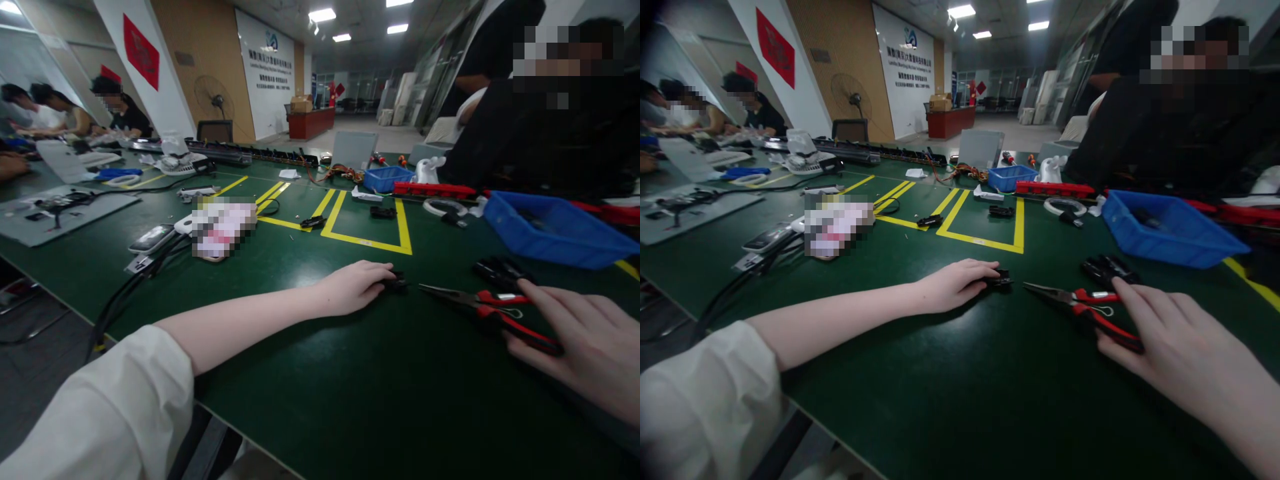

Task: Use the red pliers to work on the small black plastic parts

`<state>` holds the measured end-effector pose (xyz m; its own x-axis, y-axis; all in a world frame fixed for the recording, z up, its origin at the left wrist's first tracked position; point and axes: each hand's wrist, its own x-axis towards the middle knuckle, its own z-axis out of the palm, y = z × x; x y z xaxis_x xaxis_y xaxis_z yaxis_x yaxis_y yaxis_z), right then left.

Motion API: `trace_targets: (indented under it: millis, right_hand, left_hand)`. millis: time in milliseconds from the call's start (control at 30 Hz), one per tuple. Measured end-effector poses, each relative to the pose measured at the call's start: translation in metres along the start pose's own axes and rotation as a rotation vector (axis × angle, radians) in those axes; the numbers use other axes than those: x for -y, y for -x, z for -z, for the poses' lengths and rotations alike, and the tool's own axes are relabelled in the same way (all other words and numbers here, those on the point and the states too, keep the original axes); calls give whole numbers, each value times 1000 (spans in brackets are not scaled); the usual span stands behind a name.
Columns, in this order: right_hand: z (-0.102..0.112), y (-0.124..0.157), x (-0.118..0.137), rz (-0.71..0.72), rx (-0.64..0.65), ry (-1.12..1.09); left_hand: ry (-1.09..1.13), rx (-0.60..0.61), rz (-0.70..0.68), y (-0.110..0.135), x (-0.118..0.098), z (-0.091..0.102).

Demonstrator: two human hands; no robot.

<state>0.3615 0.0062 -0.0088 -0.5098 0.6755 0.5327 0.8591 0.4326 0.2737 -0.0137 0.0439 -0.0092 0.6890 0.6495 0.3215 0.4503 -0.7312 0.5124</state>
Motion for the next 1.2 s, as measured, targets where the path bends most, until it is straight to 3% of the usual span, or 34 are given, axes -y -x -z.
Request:
trace_targets:
  millis: [100, 400, 533, 800, 1000, 1200]
  right_hand:
    - [7, -5, 10, 172, -22, 40]
    - [5, 0, 0, 96, -57, 20]
    - [10, -3, 5, 129, -154, 41]
    - [19, -5, 16, 236, -221, -19]
    - [18, -1, 19, 164, -126, -151]
    - [17, 1, 20, 159, -103, -143]
  left_hand:
    - [70, -16, -4, 0, 1, 1]
    - [164, -59, -30, 0, 0, 3]
    - [168, -1, -52, 2, -6, 3]
    - [144, 42, -14, 0, -13, 2]
    - [68, 101, -37, -13, -25, -5]
    - [68, 53, -82, -11, -28, -15]
